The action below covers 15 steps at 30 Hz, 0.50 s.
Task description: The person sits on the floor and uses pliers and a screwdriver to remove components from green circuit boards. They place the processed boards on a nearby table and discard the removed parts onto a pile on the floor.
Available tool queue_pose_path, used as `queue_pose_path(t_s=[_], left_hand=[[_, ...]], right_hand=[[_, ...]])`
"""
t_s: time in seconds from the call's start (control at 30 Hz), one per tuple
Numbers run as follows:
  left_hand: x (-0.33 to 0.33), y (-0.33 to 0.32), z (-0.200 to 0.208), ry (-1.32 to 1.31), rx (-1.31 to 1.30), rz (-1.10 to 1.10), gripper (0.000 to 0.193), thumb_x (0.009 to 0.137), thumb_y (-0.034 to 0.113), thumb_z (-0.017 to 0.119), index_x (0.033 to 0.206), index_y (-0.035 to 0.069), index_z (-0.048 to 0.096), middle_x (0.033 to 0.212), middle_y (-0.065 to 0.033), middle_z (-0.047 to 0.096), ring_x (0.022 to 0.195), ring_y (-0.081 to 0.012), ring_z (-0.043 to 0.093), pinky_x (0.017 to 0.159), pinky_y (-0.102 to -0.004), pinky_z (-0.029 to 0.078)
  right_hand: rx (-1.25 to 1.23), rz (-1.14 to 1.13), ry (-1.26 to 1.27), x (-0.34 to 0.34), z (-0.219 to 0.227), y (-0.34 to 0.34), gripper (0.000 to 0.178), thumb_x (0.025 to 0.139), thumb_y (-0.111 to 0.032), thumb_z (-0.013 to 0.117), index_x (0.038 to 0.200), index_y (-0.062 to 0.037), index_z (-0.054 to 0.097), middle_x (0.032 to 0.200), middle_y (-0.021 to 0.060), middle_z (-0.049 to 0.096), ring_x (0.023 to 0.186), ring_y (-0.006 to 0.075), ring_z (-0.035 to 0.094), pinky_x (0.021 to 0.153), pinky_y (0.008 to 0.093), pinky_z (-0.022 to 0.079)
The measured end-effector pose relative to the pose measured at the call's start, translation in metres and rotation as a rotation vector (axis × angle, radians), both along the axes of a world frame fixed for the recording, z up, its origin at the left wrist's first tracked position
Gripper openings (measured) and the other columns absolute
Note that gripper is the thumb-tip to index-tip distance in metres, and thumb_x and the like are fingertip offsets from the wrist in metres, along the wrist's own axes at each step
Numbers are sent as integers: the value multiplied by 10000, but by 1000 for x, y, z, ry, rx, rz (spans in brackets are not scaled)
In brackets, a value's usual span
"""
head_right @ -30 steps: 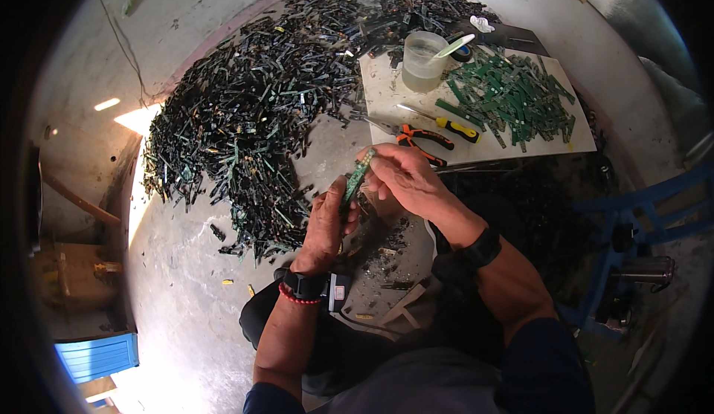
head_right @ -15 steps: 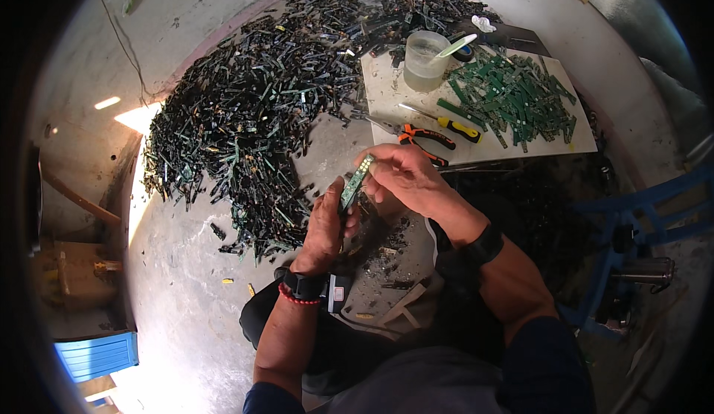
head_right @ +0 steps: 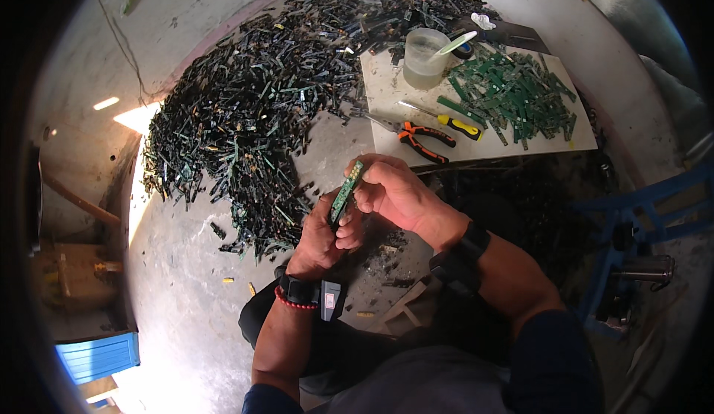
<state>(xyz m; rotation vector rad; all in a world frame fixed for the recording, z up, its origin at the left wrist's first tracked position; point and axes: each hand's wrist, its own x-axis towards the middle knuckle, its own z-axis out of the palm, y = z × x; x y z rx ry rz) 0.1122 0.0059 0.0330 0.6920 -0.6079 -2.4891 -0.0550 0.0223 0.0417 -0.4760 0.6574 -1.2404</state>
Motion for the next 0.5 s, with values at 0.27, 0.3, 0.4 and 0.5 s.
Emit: queue_pose_path(t_s=[0.27,0.3,0.4,0.5], left_hand=[[1,0,-10,48,159,18,387,950,364,285,763,74,461,515,31,331,402,-83,249,390,-229,211],[1,0,-12,36,175,31,386,951,358,281,762,73,460,516,29,334,402,-83,250,390,-227,214],[0,0,-17,-2,171,44,387,952,350,271,761,71,458,520,24,345,406,-87,260,391,-224,222],[-3,0,-17,-71,174,76,383,950,346,272,763,68,457,530,19,357,413,-97,278,392,-225,234]], right_hand=[[24,0,179,0,1,-5,155,857,-74,476,917,8,592,734,49,573,586,119,555,530,268,466],[26,10,215,-1,1,-6,146,855,-70,476,908,4,590,727,48,572,589,118,559,527,264,472],[33,30,293,-5,0,-8,123,848,-63,483,883,-8,587,710,42,571,594,114,567,520,255,485],[29,27,333,-6,-2,-7,98,841,-53,495,867,-24,585,717,36,573,594,112,570,531,255,490]])
